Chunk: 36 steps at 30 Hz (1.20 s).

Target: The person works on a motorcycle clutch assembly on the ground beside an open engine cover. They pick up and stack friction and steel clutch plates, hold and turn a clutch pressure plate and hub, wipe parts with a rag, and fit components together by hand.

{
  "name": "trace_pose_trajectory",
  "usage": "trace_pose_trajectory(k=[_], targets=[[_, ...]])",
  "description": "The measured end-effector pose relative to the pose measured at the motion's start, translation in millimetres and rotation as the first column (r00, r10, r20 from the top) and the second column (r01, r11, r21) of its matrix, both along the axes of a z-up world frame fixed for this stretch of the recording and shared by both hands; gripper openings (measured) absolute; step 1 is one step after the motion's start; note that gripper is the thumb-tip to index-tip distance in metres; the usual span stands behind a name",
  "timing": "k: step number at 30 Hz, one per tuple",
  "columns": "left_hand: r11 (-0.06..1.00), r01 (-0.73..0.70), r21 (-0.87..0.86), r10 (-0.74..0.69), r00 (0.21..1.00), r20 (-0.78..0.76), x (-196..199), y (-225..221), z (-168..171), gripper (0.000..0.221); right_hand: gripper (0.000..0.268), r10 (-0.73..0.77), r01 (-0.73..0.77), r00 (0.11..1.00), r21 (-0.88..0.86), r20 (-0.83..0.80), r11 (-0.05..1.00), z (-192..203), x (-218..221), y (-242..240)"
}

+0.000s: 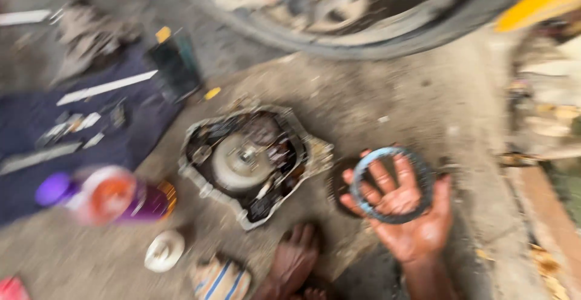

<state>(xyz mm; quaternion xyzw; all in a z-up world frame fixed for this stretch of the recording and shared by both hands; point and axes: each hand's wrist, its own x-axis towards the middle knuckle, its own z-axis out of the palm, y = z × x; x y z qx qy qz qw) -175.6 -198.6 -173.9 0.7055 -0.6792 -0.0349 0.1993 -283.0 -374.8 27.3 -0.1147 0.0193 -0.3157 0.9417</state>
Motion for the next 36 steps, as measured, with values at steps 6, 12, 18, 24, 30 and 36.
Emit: trace_pose_trajectory(k=[6,12,18,24,30,36], targets=[[0.988,-0.032,-0.151,0.055,0.987,0.154,-27.9,-8.0,-89.8,0.022,0.074,-0.031,0.037,0.997,-0.104,0.064,0.994,29.1,-11.9,-3.3],[0.988,-0.04,-0.147,0.07,0.977,0.2,-34.5,-9.2,-114.2,0.017,0.061,-0.214,0.203,0.973,-0.116,-0.092,0.972,24.3,-33.5,-7.6],[0.997,-0.08,0.023,0.076,0.984,0.164,-29.6,-3.5,-130.1,0.024,0.057,-0.529,0.386,0.766,-0.398,-0.364,0.832,11.9,-48.2,-6.3],[0.955,-0.276,0.109,0.292,0.939,-0.182,5.6,8.6,-44.2,0.028,0.062,-0.518,0.332,0.815,-0.523,-0.26,0.785,-1.8,-58.7,-4.2],[0.913,-0.324,0.249,0.348,0.295,-0.89,53.1,-2.7,155.0,0.031,0.062,-0.589,0.293,0.603,-0.537,-0.537,0.791,8.7,-51.5,5.3],[0.981,-0.143,-0.129,-0.017,0.603,-0.798,83.5,-42.0,301.0,0.03,0.061,-0.547,0.159,0.628,-0.597,-0.553,0.786,18.8,-31.1,28.5]])
